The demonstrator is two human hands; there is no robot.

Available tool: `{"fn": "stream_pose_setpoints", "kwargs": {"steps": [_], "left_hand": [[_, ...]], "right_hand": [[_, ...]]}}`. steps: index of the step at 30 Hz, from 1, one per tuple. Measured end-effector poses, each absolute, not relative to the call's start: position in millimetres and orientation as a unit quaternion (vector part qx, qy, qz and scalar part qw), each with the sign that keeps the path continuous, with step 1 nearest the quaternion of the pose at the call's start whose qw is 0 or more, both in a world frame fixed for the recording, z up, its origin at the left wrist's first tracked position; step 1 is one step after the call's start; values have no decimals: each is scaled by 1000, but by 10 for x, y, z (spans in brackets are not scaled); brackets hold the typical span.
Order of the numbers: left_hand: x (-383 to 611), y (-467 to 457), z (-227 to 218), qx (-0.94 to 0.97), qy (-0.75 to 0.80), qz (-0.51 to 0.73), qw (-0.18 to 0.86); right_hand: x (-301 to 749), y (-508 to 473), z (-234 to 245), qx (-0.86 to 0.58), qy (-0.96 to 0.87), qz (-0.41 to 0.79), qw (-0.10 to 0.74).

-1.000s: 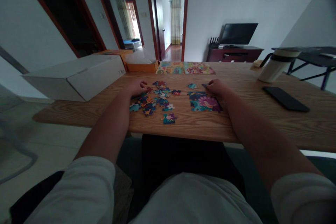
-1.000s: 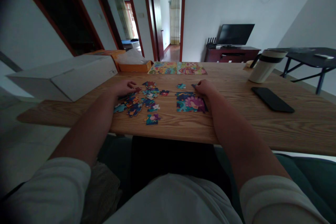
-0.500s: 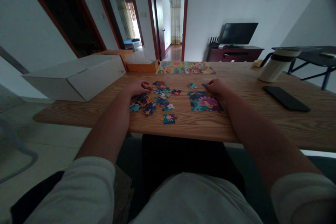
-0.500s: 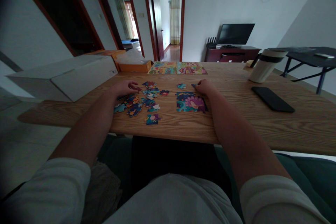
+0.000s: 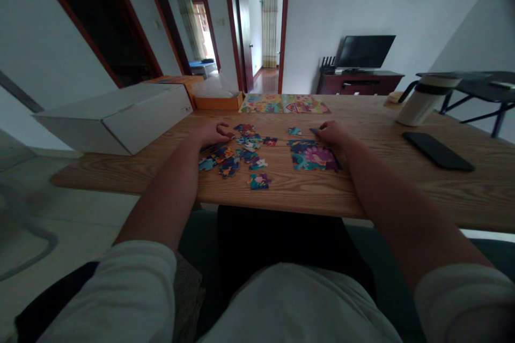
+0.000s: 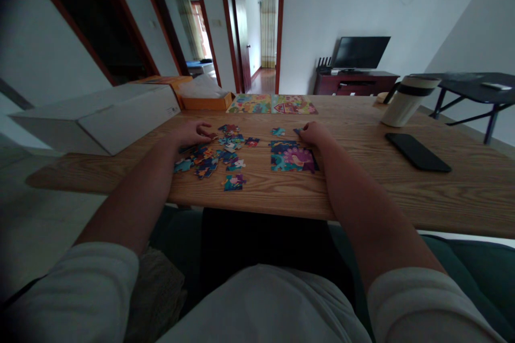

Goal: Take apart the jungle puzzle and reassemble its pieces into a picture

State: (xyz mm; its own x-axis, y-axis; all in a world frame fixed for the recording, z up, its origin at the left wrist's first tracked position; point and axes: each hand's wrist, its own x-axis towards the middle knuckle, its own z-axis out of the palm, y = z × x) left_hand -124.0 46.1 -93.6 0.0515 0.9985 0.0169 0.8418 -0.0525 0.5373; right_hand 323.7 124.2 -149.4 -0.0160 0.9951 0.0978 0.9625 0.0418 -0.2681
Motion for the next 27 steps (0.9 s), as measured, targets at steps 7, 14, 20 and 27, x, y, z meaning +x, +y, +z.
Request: {"fn": "stream_pose_setpoints", "kwargs": {"steps": [7,14,20,27], "left_hand": [[-1234,467,-963,705,655,203,181],[-1265,592,-1080,717,649,184,177],[-1227,583,-1074,729,641,195,140],[-1139,528,-1021,727,628,239,138]], "right_hand": [[3235,1248,-1497,-691,-707,60,136],[3223,1223,-1485,-694,-706,59,131],[3236,1240,-1491,-692,-708,61,126],[3215,1211,-1467,-695,-704,66,132]]}}
